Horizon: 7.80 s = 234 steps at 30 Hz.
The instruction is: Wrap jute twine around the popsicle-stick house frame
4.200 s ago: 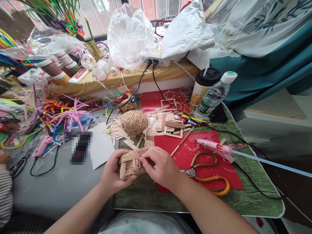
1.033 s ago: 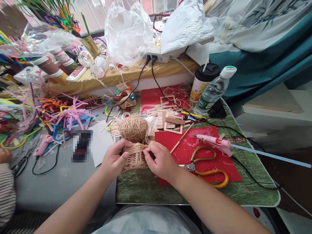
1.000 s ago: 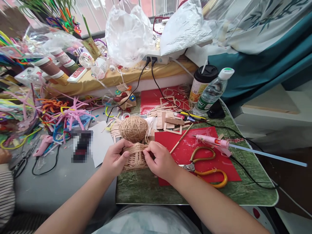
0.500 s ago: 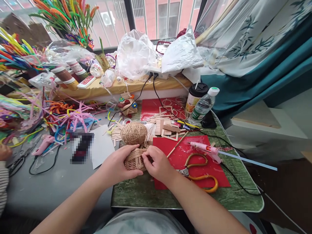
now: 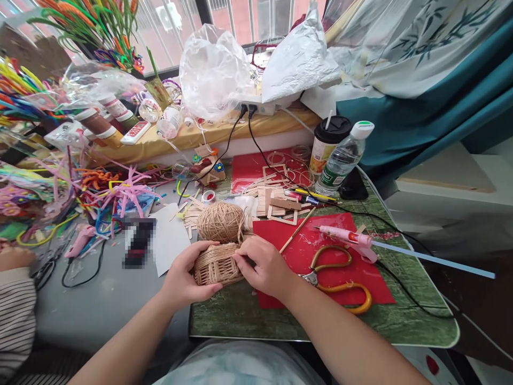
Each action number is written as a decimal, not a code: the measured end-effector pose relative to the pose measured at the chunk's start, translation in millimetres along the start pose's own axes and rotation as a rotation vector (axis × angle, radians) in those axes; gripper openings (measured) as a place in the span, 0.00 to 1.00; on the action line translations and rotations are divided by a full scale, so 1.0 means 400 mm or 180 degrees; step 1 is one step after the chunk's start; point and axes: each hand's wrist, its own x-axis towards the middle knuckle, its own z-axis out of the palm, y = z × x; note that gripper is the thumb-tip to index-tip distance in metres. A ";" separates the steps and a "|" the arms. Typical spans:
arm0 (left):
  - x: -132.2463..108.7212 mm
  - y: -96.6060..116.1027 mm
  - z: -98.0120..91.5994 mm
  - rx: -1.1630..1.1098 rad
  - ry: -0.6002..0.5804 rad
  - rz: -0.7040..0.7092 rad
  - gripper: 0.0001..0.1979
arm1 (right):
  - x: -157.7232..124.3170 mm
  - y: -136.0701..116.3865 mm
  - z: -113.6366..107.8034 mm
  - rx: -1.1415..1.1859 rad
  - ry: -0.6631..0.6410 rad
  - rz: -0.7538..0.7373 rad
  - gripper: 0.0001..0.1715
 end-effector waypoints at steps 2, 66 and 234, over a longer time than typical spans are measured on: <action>-0.012 -0.030 0.016 -0.0341 0.0176 0.0016 0.38 | -0.001 0.000 0.001 0.0004 0.0007 0.0035 0.06; 0.684 -0.084 -0.017 -0.1256 0.1620 -0.0206 0.31 | 0.009 -0.013 0.037 -0.0174 -0.0034 -0.0344 0.06; 0.004 0.008 0.010 -0.0164 0.0046 0.0500 0.04 | -0.262 -0.133 -0.252 -0.1814 0.0938 0.0440 0.07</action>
